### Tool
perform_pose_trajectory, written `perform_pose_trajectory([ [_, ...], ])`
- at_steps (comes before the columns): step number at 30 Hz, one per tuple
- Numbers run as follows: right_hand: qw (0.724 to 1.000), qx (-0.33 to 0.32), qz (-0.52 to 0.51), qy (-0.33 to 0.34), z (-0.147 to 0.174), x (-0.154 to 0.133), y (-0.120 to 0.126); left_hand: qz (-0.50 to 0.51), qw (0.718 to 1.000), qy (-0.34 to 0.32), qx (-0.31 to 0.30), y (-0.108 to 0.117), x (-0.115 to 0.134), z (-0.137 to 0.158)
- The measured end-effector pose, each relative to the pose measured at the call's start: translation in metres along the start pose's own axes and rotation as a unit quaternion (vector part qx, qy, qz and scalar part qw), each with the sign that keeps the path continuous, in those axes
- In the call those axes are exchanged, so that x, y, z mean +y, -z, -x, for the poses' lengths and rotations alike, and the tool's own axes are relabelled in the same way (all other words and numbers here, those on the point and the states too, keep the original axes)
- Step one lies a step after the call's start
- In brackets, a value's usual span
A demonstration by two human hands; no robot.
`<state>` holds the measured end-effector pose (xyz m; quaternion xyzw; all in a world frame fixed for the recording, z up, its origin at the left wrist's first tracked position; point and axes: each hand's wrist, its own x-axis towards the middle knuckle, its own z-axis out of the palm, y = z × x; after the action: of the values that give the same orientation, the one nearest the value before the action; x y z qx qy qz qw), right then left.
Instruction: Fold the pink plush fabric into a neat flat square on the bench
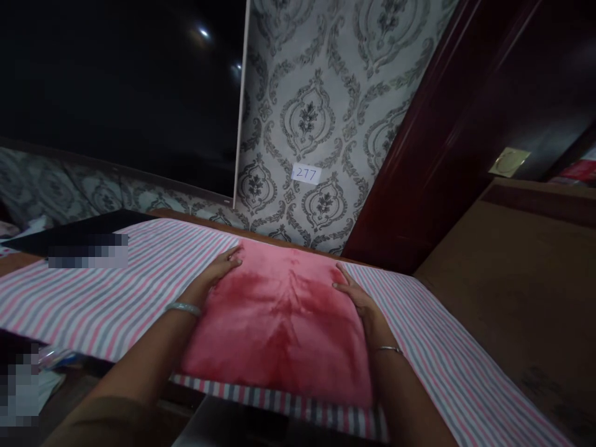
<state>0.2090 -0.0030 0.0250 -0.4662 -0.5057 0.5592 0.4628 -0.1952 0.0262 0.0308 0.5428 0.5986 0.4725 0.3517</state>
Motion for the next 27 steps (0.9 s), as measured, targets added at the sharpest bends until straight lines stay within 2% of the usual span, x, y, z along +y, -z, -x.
perform_pose_trajectory([
  [4, 1.000, 0.005, 0.000, -0.015, 0.004, -0.003, 0.012, 0.040, 0.998, 0.041, 0.003, 0.001, -0.002, 0.001],
  [10, 0.996, 0.064, 0.013, -0.055, 0.012, 0.039, 0.020, 0.006, 0.997, 0.082, -0.009, 0.000, -0.021, 0.000],
  [13, 0.995, 0.085, 0.028, -0.035, 0.018, 0.048, 0.018, -0.003, 0.997, 0.081, -0.010, -0.002, -0.029, -0.003],
  [17, 0.996, 0.084, 0.037, -0.017, 0.023, 0.045, 0.014, -0.007, 0.995, 0.094, -0.015, 0.000, -0.034, -0.004],
  [22, 0.996, 0.081, 0.030, -0.032, 0.026, 0.037, 0.009, -0.023, 0.992, 0.123, -0.026, 0.002, -0.028, 0.003],
  [27, 0.994, 0.090, 0.020, -0.055, 0.023, 0.037, 0.008, -0.033, 0.992, 0.124, -0.006, 0.003, -0.019, 0.013],
])
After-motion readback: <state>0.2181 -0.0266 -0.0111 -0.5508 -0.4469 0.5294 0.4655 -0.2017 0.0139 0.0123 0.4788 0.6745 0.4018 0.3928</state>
